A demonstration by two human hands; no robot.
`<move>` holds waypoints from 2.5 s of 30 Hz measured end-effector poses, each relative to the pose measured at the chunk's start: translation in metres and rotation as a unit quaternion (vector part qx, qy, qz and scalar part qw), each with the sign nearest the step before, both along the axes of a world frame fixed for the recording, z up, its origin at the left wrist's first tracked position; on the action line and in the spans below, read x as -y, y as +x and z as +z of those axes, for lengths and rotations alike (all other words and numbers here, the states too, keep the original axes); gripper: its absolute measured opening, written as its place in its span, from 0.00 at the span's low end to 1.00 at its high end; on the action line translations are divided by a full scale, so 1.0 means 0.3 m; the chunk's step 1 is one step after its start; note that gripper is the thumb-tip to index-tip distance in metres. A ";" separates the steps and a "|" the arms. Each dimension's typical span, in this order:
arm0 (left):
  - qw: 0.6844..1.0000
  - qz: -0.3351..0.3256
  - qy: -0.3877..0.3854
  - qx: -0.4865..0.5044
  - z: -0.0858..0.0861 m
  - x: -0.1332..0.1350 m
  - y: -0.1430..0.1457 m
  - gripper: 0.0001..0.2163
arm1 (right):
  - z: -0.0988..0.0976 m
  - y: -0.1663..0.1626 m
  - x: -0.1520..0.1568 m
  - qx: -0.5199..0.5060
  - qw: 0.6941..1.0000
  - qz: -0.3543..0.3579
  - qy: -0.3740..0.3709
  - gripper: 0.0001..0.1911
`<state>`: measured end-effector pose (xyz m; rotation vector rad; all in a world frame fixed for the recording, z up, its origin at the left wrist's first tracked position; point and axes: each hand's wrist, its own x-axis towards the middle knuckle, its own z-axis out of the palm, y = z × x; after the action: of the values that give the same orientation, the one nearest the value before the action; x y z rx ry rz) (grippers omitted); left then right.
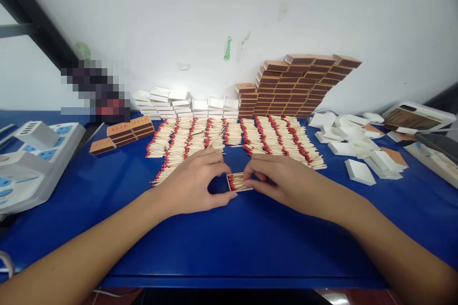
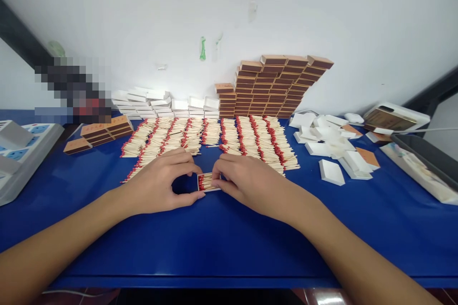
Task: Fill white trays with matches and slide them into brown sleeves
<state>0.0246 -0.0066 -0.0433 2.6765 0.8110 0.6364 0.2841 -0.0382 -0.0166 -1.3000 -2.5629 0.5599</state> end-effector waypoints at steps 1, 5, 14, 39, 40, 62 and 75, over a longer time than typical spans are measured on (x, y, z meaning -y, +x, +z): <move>1.000 0.001 -0.001 0.001 -0.002 -0.002 -0.002 0.10 | 0.000 0.006 -0.002 0.003 1.000 -0.003 0.000 0.05; 1.000 0.002 0.001 0.000 -0.006 -0.005 -0.007 0.11 | 0.002 0.016 -0.001 0.005 1.000 -0.006 -0.016 0.07; 1.000 0.002 0.006 0.001 -0.007 -0.005 -0.014 0.12 | 0.020 0.005 0.007 -0.008 0.997 -0.010 -0.082 0.10; 0.999 0.000 0.036 -0.014 0.003 0.000 -0.015 0.12 | -0.002 0.085 -0.056 0.081 0.994 -0.076 -0.002 0.10; 0.999 0.000 0.037 -0.014 0.004 0.000 -0.014 0.12 | -0.005 0.084 -0.058 0.083 0.994 -0.075 -0.004 0.10; 0.999 -0.004 0.043 -0.020 0.003 0.001 -0.016 0.13 | -0.042 0.092 -0.101 0.058 0.992 -0.076 0.077 0.12; 0.999 -0.001 0.051 -0.020 -0.002 0.000 -0.016 0.13 | -0.036 0.062 -0.075 0.020 0.997 -0.058 0.055 0.12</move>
<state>0.0197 -0.0068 -0.0438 2.7895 0.8058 0.6415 0.3028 -0.0157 -0.0272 -1.4247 -2.4897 0.3697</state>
